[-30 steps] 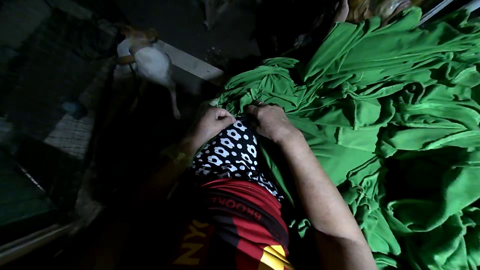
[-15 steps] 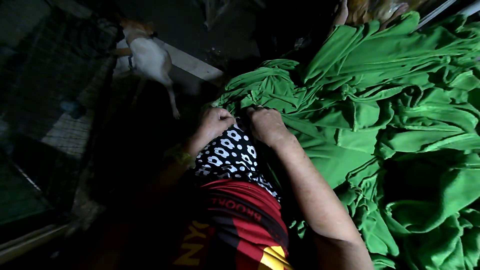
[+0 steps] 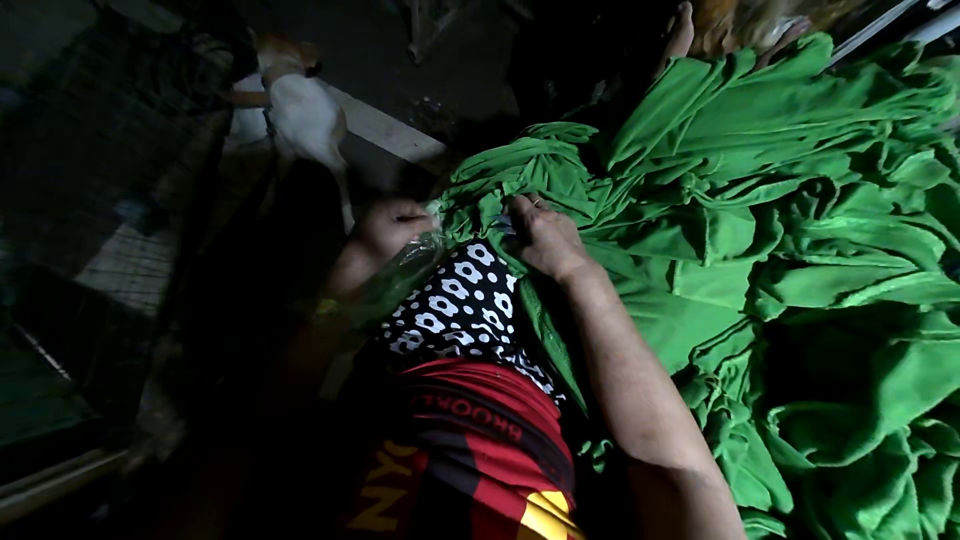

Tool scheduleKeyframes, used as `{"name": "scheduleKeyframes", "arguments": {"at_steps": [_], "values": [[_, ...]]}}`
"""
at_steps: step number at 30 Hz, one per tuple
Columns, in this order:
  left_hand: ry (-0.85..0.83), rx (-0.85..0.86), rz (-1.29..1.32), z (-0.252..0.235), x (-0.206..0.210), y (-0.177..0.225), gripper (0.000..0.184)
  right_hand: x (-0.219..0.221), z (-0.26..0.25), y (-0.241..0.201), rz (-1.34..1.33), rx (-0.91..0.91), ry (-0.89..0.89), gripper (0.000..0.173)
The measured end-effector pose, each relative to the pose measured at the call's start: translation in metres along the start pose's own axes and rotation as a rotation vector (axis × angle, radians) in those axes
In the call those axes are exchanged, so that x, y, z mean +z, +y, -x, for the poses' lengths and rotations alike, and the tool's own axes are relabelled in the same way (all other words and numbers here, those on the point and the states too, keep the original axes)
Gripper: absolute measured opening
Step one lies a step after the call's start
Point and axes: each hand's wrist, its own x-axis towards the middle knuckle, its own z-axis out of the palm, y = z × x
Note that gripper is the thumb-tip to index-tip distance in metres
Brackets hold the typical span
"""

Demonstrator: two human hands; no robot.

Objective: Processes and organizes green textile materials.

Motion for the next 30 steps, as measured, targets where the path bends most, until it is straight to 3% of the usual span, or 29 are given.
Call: {"name": "scheduleKeyframes", "arguments": {"at_steps": [8, 12, 19, 24, 27, 30], "values": [[0.033, 0.027, 0.082, 0.000, 0.008, -0.011, 0.017, 0.005, -0.007, -0.004, -0.084, 0.073, 0.074, 0.030], [-0.005, 0.032, 0.073, -0.003, 0.023, -0.014, 0.020, 0.008, -0.006, 0.000, -0.121, 0.030, 0.110, 0.037], [-0.061, 0.040, 0.257, -0.016, 0.044, -0.010, 0.023, 0.003, -0.006, -0.001, -0.133, 0.051, 0.051, 0.033], [-0.219, 0.001, 0.231, -0.039, 0.049, 0.006, 0.044, 0.004, -0.009, 0.014, -0.270, 0.070, 0.067, 0.026], [-0.256, -0.004, 0.273, -0.047, 0.054, 0.012, 0.032, 0.000, -0.008, 0.017, -0.388, 0.076, 0.041, 0.031], [-0.186, -0.009, 0.347, -0.039, 0.058, 0.028, 0.026, -0.022, 0.009, 0.006, -0.325, 0.074, 0.017, 0.036]]}}
